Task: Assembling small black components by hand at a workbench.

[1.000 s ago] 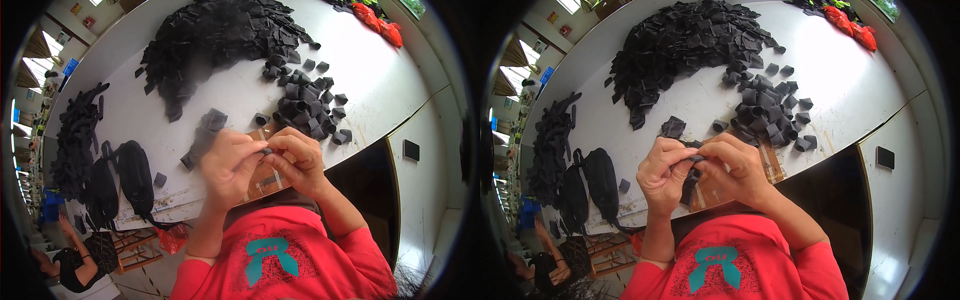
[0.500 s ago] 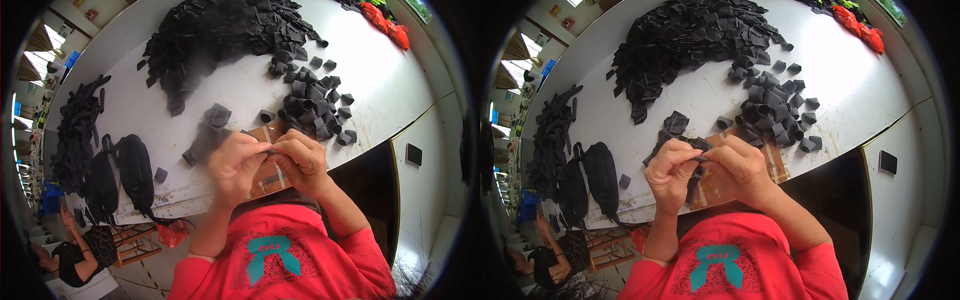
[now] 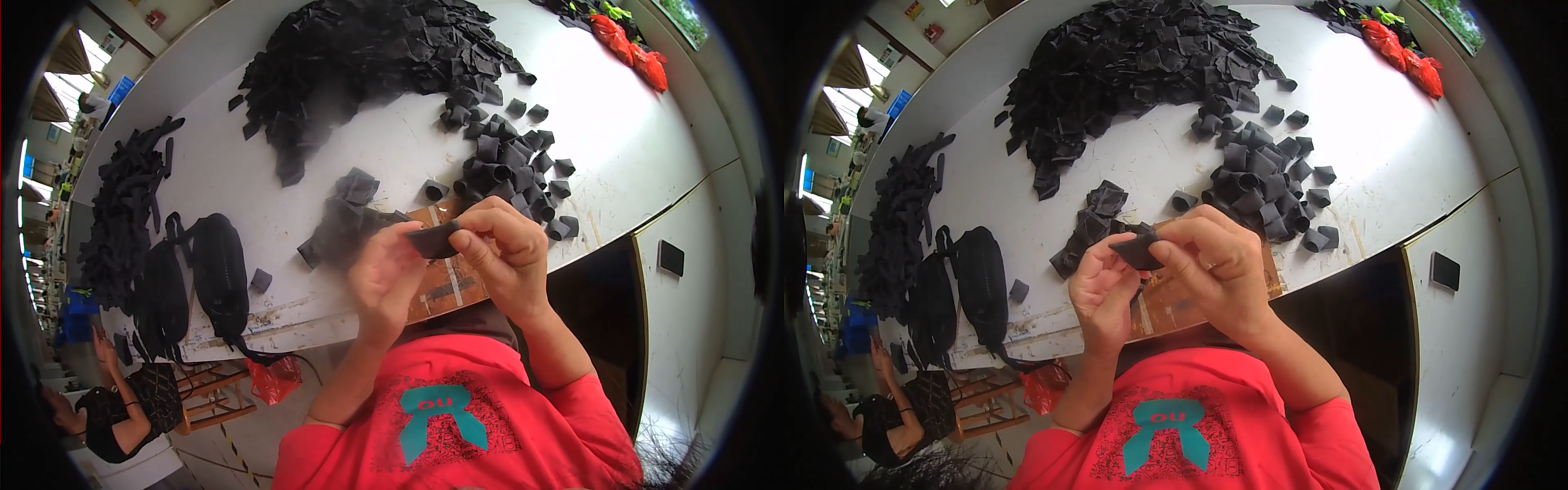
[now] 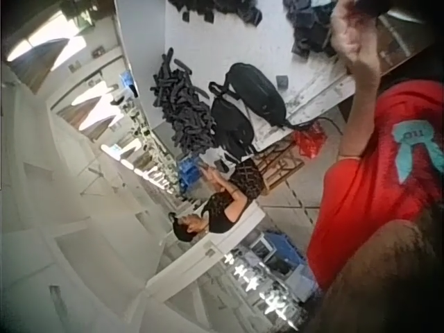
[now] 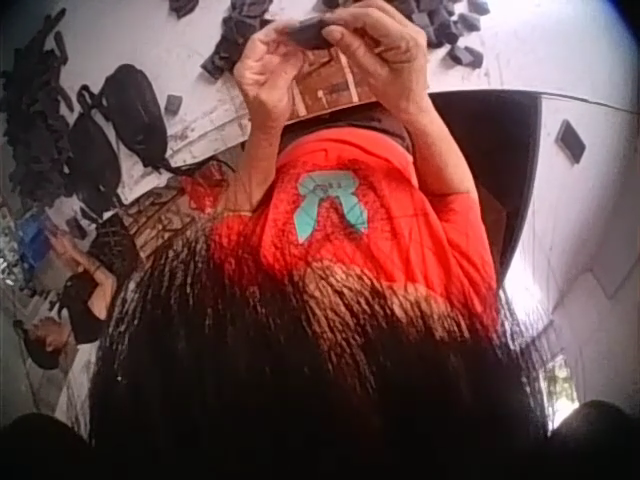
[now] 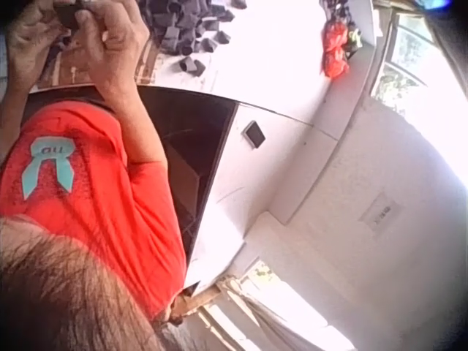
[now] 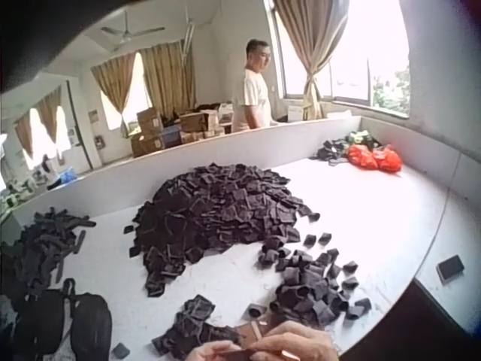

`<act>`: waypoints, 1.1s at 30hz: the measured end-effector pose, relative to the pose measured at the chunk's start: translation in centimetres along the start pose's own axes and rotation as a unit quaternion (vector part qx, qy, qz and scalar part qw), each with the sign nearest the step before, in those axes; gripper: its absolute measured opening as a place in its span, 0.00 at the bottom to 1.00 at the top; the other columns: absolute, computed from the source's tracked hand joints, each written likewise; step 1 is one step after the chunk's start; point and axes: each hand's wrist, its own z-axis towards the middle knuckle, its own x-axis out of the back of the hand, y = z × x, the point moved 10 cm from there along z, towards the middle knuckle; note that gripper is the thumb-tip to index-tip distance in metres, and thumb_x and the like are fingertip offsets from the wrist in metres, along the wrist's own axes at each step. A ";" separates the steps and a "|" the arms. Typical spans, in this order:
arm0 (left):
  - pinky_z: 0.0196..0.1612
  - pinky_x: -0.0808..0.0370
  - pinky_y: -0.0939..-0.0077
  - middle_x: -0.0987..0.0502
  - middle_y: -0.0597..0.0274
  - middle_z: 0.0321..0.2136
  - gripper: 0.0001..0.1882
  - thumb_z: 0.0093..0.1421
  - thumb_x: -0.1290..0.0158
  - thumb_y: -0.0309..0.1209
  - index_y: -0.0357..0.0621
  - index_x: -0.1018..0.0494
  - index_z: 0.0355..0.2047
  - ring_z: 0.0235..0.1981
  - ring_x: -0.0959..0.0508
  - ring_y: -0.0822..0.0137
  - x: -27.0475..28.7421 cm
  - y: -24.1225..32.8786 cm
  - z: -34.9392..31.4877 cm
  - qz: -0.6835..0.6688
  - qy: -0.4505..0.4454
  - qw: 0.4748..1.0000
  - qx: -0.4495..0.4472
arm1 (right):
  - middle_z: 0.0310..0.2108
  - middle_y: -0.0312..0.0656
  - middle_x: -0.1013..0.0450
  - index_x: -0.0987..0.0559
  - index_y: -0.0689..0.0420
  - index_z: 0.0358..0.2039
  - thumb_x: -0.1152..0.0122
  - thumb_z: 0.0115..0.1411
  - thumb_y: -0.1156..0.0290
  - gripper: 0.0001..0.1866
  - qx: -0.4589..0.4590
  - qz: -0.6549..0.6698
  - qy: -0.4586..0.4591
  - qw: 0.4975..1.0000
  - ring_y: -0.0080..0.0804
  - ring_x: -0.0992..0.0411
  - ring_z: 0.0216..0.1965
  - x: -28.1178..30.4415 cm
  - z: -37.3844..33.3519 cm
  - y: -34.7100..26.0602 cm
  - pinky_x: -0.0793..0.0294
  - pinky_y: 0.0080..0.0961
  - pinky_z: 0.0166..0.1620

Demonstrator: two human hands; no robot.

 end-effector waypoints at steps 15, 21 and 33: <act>0.27 0.32 0.88 0.28 0.67 0.22 0.05 0.50 0.47 0.18 0.35 0.31 0.29 0.23 0.30 0.81 -2.8 4.9 2.5 0.243 0.055 0.961 -0.116 | 0.23 0.34 0.33 0.27 0.64 0.32 0.45 0.52 0.78 0.06 0.058 -0.057 0.196 0.977 0.18 0.38 0.20 3.5 -0.4 -2.2 0.39 0.11 0.26; 0.24 0.34 0.91 0.30 0.70 0.20 0.05 0.50 0.50 0.15 0.36 0.33 0.26 0.21 0.31 0.83 -3.3 4.9 3.4 0.232 0.017 0.967 -0.099 | 0.23 0.41 0.33 0.27 0.62 0.28 0.39 0.42 0.82 0.10 0.172 -0.127 0.053 0.975 0.28 0.33 0.21 0.9 1.1 -4.5 0.34 0.20 0.22; 0.22 0.34 0.85 0.30 0.66 0.18 0.05 0.51 0.49 0.25 0.38 0.32 0.27 0.18 0.31 0.78 0.7 2.4 5.3 0.227 0.018 0.970 -0.079 | 0.23 0.42 0.33 0.28 0.63 0.27 0.44 0.45 0.84 0.07 0.266 -0.357 0.174 0.878 0.32 0.34 0.17 3.6 1.0 -2.3 0.35 0.22 0.20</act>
